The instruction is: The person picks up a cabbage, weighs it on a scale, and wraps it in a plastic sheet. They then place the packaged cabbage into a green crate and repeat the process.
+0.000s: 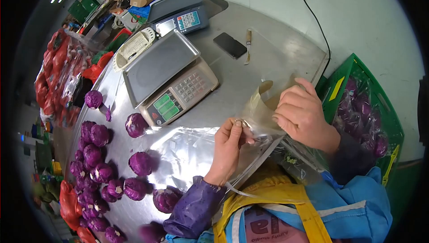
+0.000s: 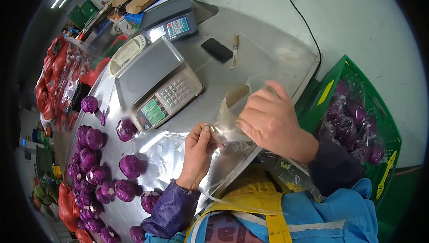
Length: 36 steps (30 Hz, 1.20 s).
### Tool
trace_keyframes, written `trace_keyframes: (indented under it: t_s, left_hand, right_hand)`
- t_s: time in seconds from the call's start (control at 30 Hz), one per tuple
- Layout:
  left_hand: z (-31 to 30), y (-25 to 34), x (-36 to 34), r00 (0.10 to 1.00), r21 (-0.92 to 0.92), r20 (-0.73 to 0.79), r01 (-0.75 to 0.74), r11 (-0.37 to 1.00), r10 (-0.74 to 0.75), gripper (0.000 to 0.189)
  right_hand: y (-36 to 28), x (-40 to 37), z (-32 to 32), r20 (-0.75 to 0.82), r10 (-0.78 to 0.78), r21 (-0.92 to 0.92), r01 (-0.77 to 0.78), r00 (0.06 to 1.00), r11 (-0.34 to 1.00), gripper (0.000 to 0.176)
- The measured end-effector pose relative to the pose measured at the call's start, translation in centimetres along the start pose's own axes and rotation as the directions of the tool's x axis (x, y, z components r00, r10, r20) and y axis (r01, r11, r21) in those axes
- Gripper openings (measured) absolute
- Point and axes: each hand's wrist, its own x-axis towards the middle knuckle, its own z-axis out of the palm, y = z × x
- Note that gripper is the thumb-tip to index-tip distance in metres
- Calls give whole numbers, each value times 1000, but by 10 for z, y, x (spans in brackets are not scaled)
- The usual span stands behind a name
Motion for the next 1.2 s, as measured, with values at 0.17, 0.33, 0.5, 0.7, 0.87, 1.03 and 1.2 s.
trace_keyframes:
  t_s: [0.17, 0.33, 0.5, 0.7, 0.87, 1.03, 1.2]
  left_hand:
    - [0, 21, 58, 984, -9, -138, -116, 993, 114, 18]
    - [36, 51, 47, 968, 246, 58, -251, 936, 244, 20]
    - [-21, -1, -13, 985, 509, -68, -103, 854, 160, 18]
    - [-61, -27, -65, 983, 358, -181, 46, 933, 21, 20]
    - [-58, -28, -85, 943, 245, -317, 180, 953, -97, 21]
    - [-57, -28, -88, 937, 173, -330, 176, 969, -111, 25]
    - [-48, -21, -86, 938, 175, -327, 183, 967, -118, 25]
  right_hand:
    - [41, -8, -74, -525, 416, 477, -149, 742, 866, 18]
    - [47, 10, -125, -908, 253, 112, -390, 333, 914, 21]
    - [57, 3, -33, -472, 257, -6, -294, 843, 956, 35]
    - [27, -19, 136, 168, 170, 186, -200, 971, 962, 62]
    - [4, -16, 165, 178, 78, 113, -99, 981, 989, 53]
    - [-46, -28, 125, 223, -34, 463, -76, 974, 883, 29]
    - [-76, -35, 117, 86, -103, 372, 64, 991, 926, 18]
